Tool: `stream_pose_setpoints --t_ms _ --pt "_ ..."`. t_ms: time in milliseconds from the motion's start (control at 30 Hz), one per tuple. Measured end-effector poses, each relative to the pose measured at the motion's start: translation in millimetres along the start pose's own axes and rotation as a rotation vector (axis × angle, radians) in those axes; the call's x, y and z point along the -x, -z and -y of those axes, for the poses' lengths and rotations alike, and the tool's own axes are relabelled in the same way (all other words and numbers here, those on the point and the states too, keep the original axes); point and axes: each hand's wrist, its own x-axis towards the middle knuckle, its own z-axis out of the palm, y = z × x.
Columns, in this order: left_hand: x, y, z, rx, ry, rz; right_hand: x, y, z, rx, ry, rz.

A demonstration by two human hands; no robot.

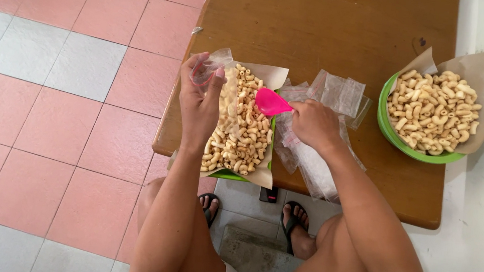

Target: The person is manually packing small snacks into individual plastic bags from a larger tray using their hands and a small scoop.

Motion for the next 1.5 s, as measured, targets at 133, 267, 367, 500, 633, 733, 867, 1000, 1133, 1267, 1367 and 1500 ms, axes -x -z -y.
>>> stream_pose_setpoints --t_ms 133,267,367,500,633,733,867,1000,1133,1267,1367,1500 --pt "3 1 -6 0.013 0.022 0.027 12 23 10 -0.091 -0.086 0.042" --pt "6 -1 -2 0.062 0.033 0.013 20 10 4 -0.022 0.055 -0.086" --pt "6 -2 -7 0.068 0.026 0.027 31 22 8 0.084 0.170 -0.207" --pt "4 -3 -3 0.098 0.016 0.026 43 21 -2 0.018 0.212 -0.273" --pt "1 -5 -5 0.146 0.001 0.018 55 20 0 0.011 0.259 -0.288" --pt "-2 -8 -5 0.145 -0.004 0.012 63 16 8 0.028 0.263 -0.284" --pt "-2 -9 -5 0.134 -0.026 -0.004 63 -5 12 0.014 0.251 -0.246" --pt "-2 -7 -4 0.100 0.006 -0.014 56 8 29 -0.057 0.178 -0.100" --pt "-2 3 0 0.057 -0.014 -0.055 42 5 28 -0.167 0.125 0.003" --pt "8 6 -6 0.057 -0.012 -0.118 35 19 29 -0.324 0.043 0.083" --pt "14 11 -4 0.020 0.021 -0.136 37 47 42 -0.401 -0.104 0.202" --pt "16 13 -3 -0.022 0.024 -0.141 27 34 34 -0.415 -0.122 0.221"
